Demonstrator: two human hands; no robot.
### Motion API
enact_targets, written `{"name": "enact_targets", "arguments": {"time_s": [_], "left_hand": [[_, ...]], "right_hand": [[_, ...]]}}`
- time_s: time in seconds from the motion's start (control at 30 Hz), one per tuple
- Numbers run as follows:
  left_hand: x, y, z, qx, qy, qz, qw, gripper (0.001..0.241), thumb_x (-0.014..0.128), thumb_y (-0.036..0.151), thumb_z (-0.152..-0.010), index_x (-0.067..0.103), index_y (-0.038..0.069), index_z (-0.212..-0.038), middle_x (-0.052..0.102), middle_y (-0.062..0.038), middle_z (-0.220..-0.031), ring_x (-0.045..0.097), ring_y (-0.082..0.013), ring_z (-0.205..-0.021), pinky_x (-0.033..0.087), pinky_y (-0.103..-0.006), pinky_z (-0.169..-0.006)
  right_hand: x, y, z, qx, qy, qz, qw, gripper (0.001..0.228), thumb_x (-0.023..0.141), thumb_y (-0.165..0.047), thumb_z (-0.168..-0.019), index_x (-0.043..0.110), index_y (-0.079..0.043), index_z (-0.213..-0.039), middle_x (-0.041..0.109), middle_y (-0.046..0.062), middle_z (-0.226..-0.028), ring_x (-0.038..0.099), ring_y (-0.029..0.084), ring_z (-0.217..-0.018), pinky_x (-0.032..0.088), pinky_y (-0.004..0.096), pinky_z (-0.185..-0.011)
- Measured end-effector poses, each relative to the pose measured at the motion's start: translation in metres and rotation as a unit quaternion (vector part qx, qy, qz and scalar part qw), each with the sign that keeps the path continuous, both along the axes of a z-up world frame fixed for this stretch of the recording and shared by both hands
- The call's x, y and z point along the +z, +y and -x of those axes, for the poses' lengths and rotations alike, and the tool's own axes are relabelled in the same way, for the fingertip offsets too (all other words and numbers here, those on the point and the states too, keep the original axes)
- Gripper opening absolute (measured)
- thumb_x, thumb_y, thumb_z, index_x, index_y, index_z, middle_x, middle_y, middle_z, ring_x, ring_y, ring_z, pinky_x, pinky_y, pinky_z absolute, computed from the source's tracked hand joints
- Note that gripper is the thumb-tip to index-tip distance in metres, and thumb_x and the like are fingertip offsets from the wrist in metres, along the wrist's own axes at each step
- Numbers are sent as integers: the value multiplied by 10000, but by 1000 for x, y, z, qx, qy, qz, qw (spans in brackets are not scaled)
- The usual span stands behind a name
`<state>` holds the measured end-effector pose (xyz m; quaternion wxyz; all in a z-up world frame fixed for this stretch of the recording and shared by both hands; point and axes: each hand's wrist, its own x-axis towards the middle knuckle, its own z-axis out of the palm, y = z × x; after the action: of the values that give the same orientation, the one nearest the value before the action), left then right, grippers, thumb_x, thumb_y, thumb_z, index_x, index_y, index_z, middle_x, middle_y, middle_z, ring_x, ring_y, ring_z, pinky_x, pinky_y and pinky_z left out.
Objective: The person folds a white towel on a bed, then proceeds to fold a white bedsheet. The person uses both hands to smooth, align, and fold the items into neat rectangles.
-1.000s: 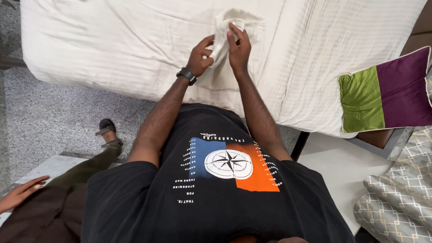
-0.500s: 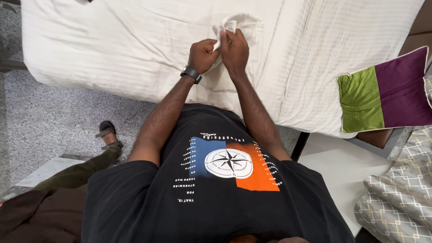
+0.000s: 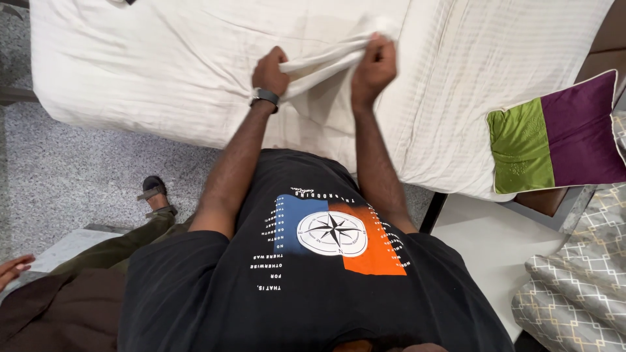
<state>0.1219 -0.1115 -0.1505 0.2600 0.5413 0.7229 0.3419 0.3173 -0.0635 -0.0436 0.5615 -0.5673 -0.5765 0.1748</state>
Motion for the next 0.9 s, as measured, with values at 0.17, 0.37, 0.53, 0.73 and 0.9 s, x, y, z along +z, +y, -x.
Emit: {"name": "enact_targets", "arguments": {"time_s": [0.17,0.37,0.53,0.73,0.9], "left_hand": [[24,7,26,48,21,122,991,133,691,8,-788,651,131,-816,723,-86,-843,683,-328,-804,513,-472,-627],[50,25,50,64,-59,4,996,207,637,-107,-765,659,83,-845,738,-52,-832,709,-221,-788,544,-373,-630],[76,42,63,16,-105,-125,986,213,663,-131,-801,697,65,-878,751,-30,-843,725,-138,-803,541,-303,-615],[104,50,74,-96,-269,-241,928,243,582,-150,-969,746,16,-1039,738,-36,-946,688,-111,-798,530,-275,-668],[109,56,75,-59,-364,-292,883,129,660,-61,-1058,674,-29,-934,663,-10,-826,562,-93,-715,415,-301,-636]], "right_hand": [[18,14,-22,-27,63,-48,996,375,625,-244,-1079,581,-9,-791,480,-29,-758,373,61,-664,329,273,-590],[8,26,-43,-29,20,-29,999,335,616,-284,-1069,728,-35,-875,515,-55,-647,385,35,-578,319,255,-508],[5,32,-63,-60,-4,19,998,366,565,-324,-1102,654,-77,-847,463,-76,-614,356,16,-554,290,245,-484],[39,35,-64,42,156,-37,986,291,530,-280,-1130,620,-56,-968,564,-31,-737,501,24,-637,522,246,-556],[60,33,-62,180,186,-111,960,426,491,-86,-1124,383,-111,-1536,731,-22,-810,719,62,-751,680,304,-732]]}}
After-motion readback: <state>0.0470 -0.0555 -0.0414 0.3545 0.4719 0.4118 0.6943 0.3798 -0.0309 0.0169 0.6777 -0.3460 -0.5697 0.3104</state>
